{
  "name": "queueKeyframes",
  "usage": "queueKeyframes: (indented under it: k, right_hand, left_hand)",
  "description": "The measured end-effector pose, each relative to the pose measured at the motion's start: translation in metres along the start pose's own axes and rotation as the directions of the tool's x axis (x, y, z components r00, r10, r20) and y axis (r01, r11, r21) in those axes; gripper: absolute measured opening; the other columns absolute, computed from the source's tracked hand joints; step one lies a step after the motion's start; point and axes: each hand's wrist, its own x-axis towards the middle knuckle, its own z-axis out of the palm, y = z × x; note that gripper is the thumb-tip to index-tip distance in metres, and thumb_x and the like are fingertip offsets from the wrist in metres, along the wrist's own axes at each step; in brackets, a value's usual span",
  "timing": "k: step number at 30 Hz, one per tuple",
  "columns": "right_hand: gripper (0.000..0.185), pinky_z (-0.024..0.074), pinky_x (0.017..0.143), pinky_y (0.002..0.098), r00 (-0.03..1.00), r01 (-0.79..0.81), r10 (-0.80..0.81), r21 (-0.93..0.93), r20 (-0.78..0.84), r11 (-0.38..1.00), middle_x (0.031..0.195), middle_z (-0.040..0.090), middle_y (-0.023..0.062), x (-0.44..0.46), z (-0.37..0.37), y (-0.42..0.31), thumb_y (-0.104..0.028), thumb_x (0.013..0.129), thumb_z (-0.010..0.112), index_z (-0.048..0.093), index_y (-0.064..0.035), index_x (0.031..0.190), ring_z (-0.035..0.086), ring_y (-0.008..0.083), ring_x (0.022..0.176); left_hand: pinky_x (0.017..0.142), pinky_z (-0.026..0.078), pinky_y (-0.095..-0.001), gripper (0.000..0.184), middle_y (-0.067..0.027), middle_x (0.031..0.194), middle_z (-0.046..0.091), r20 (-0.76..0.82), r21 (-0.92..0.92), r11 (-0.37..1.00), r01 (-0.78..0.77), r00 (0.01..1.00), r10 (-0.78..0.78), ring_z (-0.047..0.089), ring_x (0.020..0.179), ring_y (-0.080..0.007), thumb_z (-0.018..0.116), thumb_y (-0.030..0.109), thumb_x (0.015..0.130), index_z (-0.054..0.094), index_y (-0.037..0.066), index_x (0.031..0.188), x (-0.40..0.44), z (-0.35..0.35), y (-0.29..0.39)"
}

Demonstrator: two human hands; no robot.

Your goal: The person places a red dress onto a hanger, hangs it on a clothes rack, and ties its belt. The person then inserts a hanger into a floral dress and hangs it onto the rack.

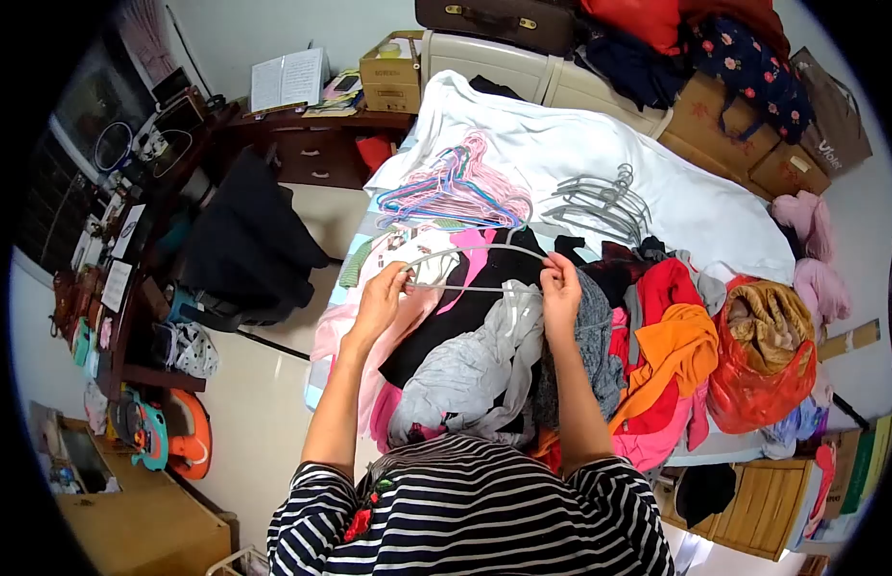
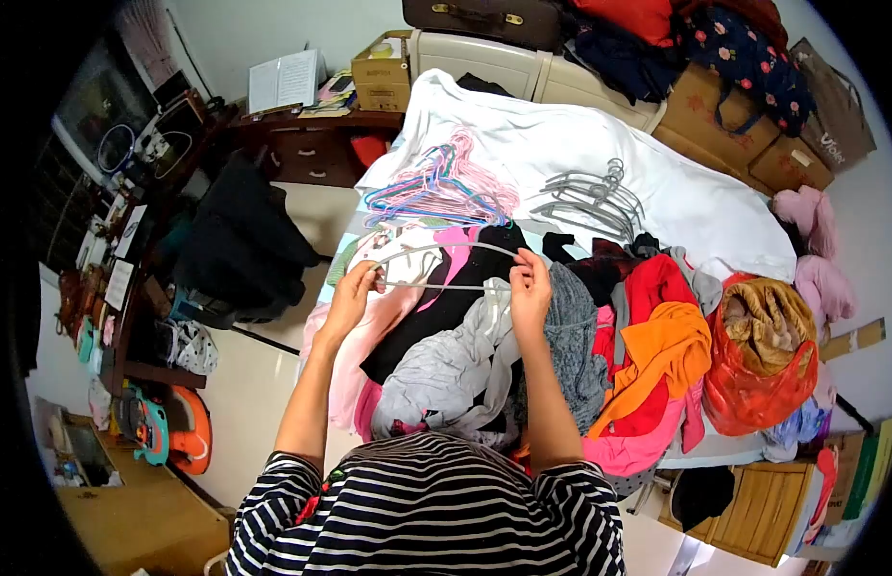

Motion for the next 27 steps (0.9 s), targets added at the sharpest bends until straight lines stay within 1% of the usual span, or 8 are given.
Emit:
queueKeyframes:
  k: [7, 11, 12, 13, 18, 22, 24, 27]
  right_hand:
    - [0.025, 0.0394, 0.082, 0.0363, 0.952, 0.230, -0.093, -0.479, 0.292, 0.847, 0.094, 0.061, 0.0054, -0.013, 0.011, -0.037, -0.023, 0.075, 0.066, 0.065, -0.0096, 0.097, 0.052, 0.0250, 0.092]
    - [0.022, 0.0423, 0.064, 0.0334, 0.885, 0.199, 0.001, -0.379, 0.466, 0.904, 0.071, 0.062, 0.0063, -0.030, 0.032, -0.051, -0.027, 0.078, 0.065, 0.064, -0.0049, 0.082, 0.054, 0.0210, 0.069]
    - [0.026, 0.0403, 0.052, 0.0302, 0.840, -0.043, 0.164, -0.237, 0.517, 0.970, 0.061, 0.059, 0.0068, -0.030, 0.039, -0.030, -0.027, 0.080, 0.064, 0.060, -0.0011, 0.076, 0.053, 0.0157, 0.056]
    - [0.029, 0.0390, 0.050, 0.0283, 0.821, -0.049, 0.148, -0.191, 0.551, 0.980, 0.059, 0.058, 0.0063, -0.034, 0.042, -0.022, -0.026, 0.081, 0.064, 0.058, -0.0001, 0.071, 0.052, 0.0116, 0.054]
    - [0.025, 0.0399, 0.050, 0.0281, 0.843, -0.132, 0.240, -0.246, 0.481, 0.960, 0.059, 0.057, 0.0063, -0.049, 0.050, 0.011, -0.024, 0.080, 0.063, 0.061, -0.0003, 0.074, 0.053, 0.0123, 0.054]
    - [0.028, 0.0410, 0.051, 0.0289, 0.870, -0.204, 0.312, -0.297, 0.382, 0.933, 0.055, 0.055, 0.0077, -0.057, 0.040, 0.043, -0.025, 0.082, 0.060, 0.058, 0.0000, 0.069, 0.053, 0.0150, 0.052]
    - [0.019, 0.0357, 0.046, 0.0235, 0.863, -0.173, 0.331, -0.393, 0.381, 0.903, 0.057, 0.054, -0.0009, -0.059, 0.030, 0.057, -0.021, 0.086, 0.056, 0.060, -0.0033, 0.080, 0.047, 0.0076, 0.049]
    - [0.023, 0.0389, 0.047, 0.0250, 0.887, -0.185, 0.312, -0.356, 0.341, 0.916, 0.060, 0.055, 0.0015, -0.069, 0.031, 0.071, -0.023, 0.088, 0.053, 0.058, -0.0020, 0.082, 0.049, 0.0102, 0.048]
  left_hand:
    - [0.071, 0.045, -0.0274, 0.022, -0.0066, 0.077, 0.057, -0.010, 0.003, 1.000, -0.006, 1.000, 0.006, 0.056, 0.073, -0.0140, 0.042, 0.014, 0.094, 0.055, -0.004, 0.093, -0.027, -0.043, 0.032]
    - [0.070, 0.043, -0.0263, 0.020, -0.0059, 0.078, 0.058, -0.004, 0.009, 1.000, 0.000, 1.000, 0.000, 0.055, 0.074, -0.0130, 0.045, 0.014, 0.093, 0.056, -0.003, 0.093, -0.041, -0.051, 0.036]
    - [0.070, 0.043, -0.0256, 0.020, -0.0053, 0.077, 0.058, 0.003, 0.045, 0.999, 0.005, 1.000, -0.005, 0.055, 0.074, -0.0126, 0.046, 0.014, 0.093, 0.057, -0.003, 0.094, -0.044, -0.051, 0.031]
    - [0.070, 0.042, -0.0249, 0.020, -0.0047, 0.076, 0.058, 0.011, 0.081, 0.997, 0.009, 1.000, -0.010, 0.054, 0.074, -0.0122, 0.047, 0.014, 0.092, 0.057, -0.002, 0.094, -0.046, -0.050, 0.024]
    - [0.084, 0.042, -0.0271, 0.036, -0.0114, 0.118, 0.051, -0.219, -0.027, 0.997, 0.078, 0.972, -0.082, 0.052, 0.100, -0.0173, 0.053, 0.015, 0.089, 0.048, 0.003, 0.123, -0.058, -0.043, -0.040]
    - [0.095, 0.039, -0.0348, 0.060, -0.0230, 0.130, 0.043, -0.218, 0.202, 0.913, 0.353, 0.925, -0.310, 0.048, 0.114, -0.0307, 0.061, 0.022, 0.083, 0.037, -0.002, 0.132, -0.070, -0.026, -0.124]
    - [0.098, 0.035, -0.0367, 0.062, -0.0258, 0.128, 0.043, -0.175, 0.236, 0.913, 0.332, 0.939, -0.296, 0.044, 0.117, -0.0342, 0.064, 0.022, 0.080, 0.038, -0.006, 0.129, -0.075, -0.014, -0.134]
    - [0.102, 0.032, -0.0388, 0.070, -0.0286, 0.127, 0.043, -0.111, 0.231, 0.911, 0.342, 0.939, -0.324, 0.040, 0.120, -0.0379, 0.070, 0.021, 0.073, 0.038, -0.011, 0.126, -0.071, 0.006, -0.143]
